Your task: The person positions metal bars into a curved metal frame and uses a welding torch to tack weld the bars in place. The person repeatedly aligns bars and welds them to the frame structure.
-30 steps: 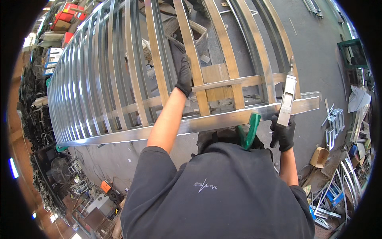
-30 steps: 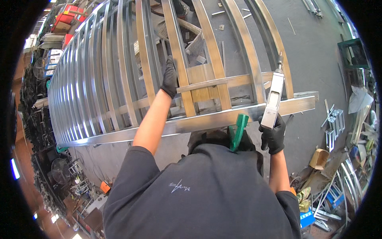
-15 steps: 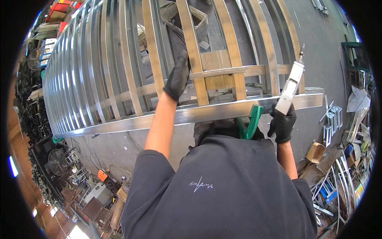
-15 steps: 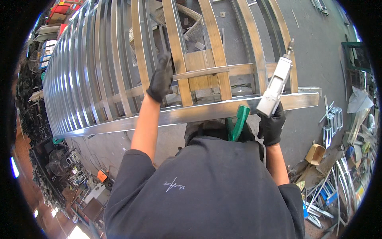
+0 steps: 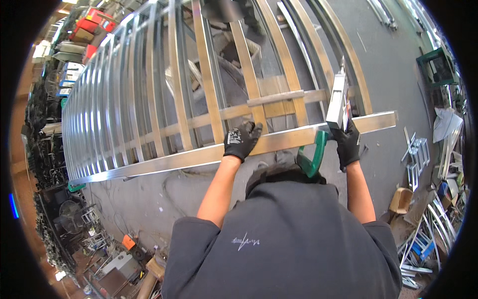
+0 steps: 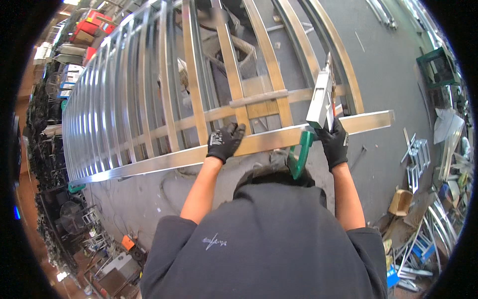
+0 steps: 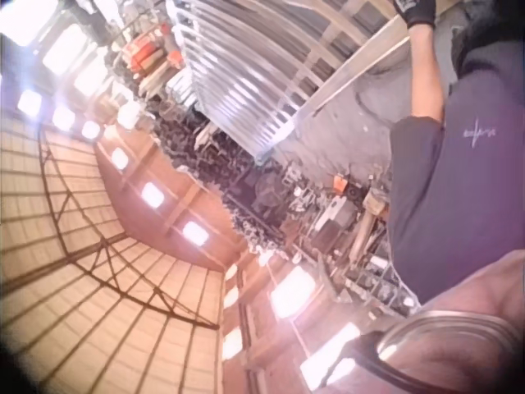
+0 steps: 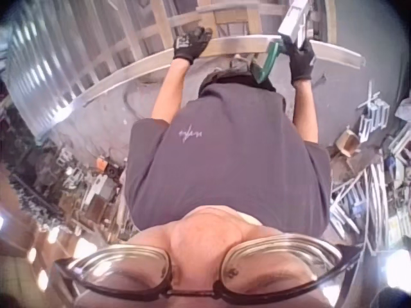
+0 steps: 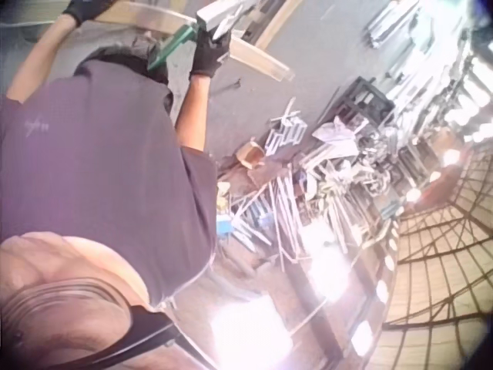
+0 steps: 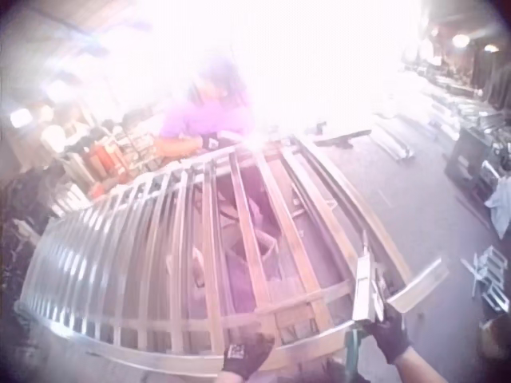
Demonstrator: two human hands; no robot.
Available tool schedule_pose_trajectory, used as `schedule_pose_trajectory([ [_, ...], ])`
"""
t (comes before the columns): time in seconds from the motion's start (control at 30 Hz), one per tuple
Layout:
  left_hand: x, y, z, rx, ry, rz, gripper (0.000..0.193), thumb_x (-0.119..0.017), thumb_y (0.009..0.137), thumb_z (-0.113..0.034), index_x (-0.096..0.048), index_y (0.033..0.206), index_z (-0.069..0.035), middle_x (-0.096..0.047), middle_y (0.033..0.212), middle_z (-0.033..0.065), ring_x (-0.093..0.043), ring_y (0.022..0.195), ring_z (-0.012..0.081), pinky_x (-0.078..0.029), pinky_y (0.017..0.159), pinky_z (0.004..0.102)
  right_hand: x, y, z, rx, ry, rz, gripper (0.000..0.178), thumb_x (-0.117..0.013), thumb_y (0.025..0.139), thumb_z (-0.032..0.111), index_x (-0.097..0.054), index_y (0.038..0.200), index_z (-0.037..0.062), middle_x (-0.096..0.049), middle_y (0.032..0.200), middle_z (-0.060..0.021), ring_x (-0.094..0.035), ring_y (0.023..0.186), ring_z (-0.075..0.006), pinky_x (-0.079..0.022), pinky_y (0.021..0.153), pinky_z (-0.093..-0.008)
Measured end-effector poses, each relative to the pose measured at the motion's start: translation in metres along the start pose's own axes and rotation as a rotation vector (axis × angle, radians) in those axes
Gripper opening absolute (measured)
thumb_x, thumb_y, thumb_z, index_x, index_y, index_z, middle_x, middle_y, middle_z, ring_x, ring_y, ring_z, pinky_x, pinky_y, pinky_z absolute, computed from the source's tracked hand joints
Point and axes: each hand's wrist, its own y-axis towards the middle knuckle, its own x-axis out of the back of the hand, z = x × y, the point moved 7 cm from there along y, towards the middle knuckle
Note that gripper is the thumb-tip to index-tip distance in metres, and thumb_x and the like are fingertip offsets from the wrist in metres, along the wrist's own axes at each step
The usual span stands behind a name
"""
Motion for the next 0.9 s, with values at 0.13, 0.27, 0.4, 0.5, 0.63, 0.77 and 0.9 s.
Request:
schedule_pose_trajectory([
  [0.13, -0.001, -0.013, 0.018, 0.116, -0.117, 0.337, 0.088, -0.054, 0.101, -0.079, -0.07, 0.142, -0.003, -0.073, 0.138, 0.0277, -0.069, 0.13, 0.0441, -0.052, 0.111, 0.0494, -0.014, 0.005, 0.008, -0.009, -0.054, 0.051, 0.041, -0.086, 0.096, 0.03, -0.075, 0.122, 0.0, -0.079, 0.092, -0.0067, -0.071, 0.079, -0.0121, -0.058, 0.07, -0.0348],
  [0.27, -0.007, 0.005, 0.004, 0.009, -0.219, 0.376, 0.08, -0.064, 0.1, -0.071, -0.071, 0.138, -0.001, -0.075, 0.135, 0.0257, -0.07, 0.128, 0.0423, -0.053, 0.11, 0.0475, 0.007, 0.004, 0.003, 0.085, -0.093, 0.011, 0.039, -0.085, 0.098, 0.029, -0.073, 0.124, 0.0029, -0.071, 0.086, -0.0016, -0.065, 0.068, -0.0102, -0.054, 0.058, -0.0318],
  [0.4, -0.029, 0.012, 0.024, -0.021, -0.374, 0.257, 0.076, -0.069, 0.1, -0.064, -0.07, 0.143, -0.001, -0.072, 0.141, 0.0251, -0.067, 0.134, 0.041, -0.051, 0.113, 0.0468, 0.001, 0.0, 0.014, -0.034, -0.046, 0.008, 0.039, -0.087, 0.093, 0.032, -0.076, 0.116, 0.0021, -0.076, 0.089, -0.0053, -0.066, 0.07, -0.0139, -0.056, 0.063, -0.0357],
  [0.5, -0.033, 0.015, 0.023, -0.039, -0.304, 0.307, 0.074, -0.067, 0.101, -0.065, -0.07, 0.142, -0.003, -0.072, 0.142, 0.025, -0.067, 0.133, 0.0425, -0.051, 0.113, 0.0481, 0.005, -0.006, 0.02, -0.041, -0.072, 0.008, 0.045, -0.088, 0.091, 0.034, -0.076, 0.12, 0.0022, -0.075, 0.09, -0.0052, -0.066, 0.07, -0.0139, -0.056, 0.063, -0.0355],
  [0.63, -0.031, 0.005, 0.034, -0.103, -0.21, 0.171, 0.071, -0.062, 0.104, -0.064, -0.073, 0.136, -0.002, -0.072, 0.138, 0.0275, -0.067, 0.131, 0.0452, -0.051, 0.111, 0.0508, -0.004, -0.013, 0.034, -0.029, -0.119, 0.035, 0.051, -0.087, 0.09, 0.04, -0.077, 0.124, 0.0032, -0.077, 0.093, -0.0064, -0.067, 0.075, -0.0153, -0.057, 0.069, -0.0378],
  [0.77, -0.008, -0.01, -0.013, -0.096, -0.109, 0.189, 0.071, -0.057, 0.105, -0.066, -0.075, 0.129, -0.002, -0.072, 0.137, 0.0293, -0.067, 0.13, 0.0461, -0.052, 0.109, 0.0523, 0.022, -0.003, 0.0, -0.01, -0.207, -0.024, 0.057, -0.086, 0.089, 0.047, -0.077, 0.125, 0.0044, -0.081, 0.098, -0.0107, -0.073, 0.083, -0.0198, -0.058, 0.077, -0.0403],
  [0.9, -0.004, -0.026, -0.008, -0.022, 0.046, 0.137, 0.072, -0.035, 0.111, -0.064, -0.079, 0.125, -0.009, -0.076, 0.128, 0.0256, -0.073, 0.12, 0.046, -0.055, 0.105, 0.0575, 0.011, -0.005, 0.01, 0.054, -0.211, -0.022, 0.049, -0.085, 0.091, 0.041, -0.077, 0.121, 0.0028, -0.079, 0.094, -0.0105, -0.072, 0.078, -0.0208, -0.057, 0.071, -0.0405],
])
